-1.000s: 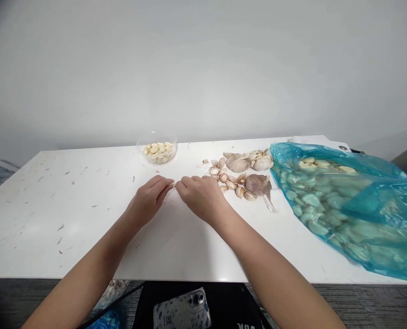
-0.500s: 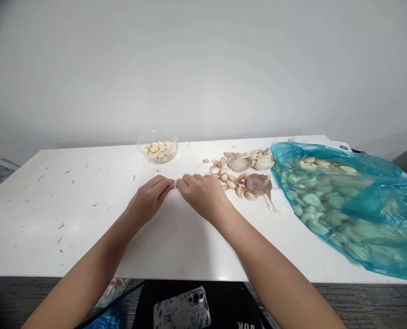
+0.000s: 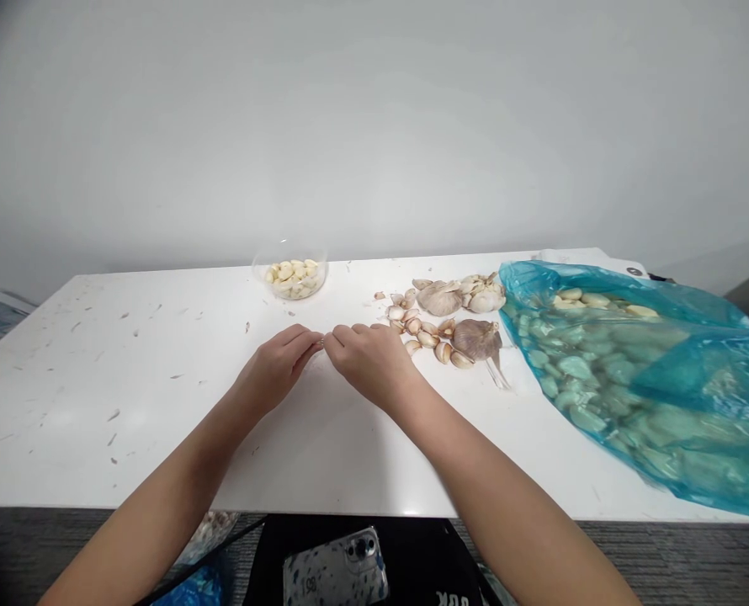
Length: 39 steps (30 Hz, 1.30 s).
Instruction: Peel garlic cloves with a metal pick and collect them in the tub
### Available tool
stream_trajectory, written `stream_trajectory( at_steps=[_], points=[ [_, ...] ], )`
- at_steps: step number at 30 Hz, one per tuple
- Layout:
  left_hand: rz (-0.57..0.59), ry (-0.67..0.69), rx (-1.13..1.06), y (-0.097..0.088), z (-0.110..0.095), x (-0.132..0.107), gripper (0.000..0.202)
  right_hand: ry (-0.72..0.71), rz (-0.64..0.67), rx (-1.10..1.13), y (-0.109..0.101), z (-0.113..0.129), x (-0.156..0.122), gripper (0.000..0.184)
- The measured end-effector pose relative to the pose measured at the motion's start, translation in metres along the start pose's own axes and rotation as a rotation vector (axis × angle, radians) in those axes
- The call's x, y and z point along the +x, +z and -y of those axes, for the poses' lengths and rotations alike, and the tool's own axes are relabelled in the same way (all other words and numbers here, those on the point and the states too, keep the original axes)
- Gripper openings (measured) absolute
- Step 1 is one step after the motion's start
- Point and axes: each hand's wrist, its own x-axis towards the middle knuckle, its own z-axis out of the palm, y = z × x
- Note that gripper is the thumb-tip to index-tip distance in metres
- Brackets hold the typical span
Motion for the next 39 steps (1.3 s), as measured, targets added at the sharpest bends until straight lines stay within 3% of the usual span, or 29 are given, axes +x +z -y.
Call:
stream_trajectory(
  at_steps=[17,29,39],
  points=[
    [-0.001,-0.066,-0.073,-0.0001,-0.0009,0.0006,0.024,0.022,-0.079,-0.014,-0.0003,-0.0013,-0.0007,0.027],
    [-0.111,-0.080,-0.149,0.0019,0.0010,0.0009,0.019,0.077,-0.119,-0.001,-0.0003,-0.0046,-0.0002,0.023],
    [-0.245,-0.145,-0.230,-0.0003,-0.0004,0.0046,0.018,0.163,0.066,-0.007,-0.0059,-0.0073,0.0017,0.024]
  ],
)
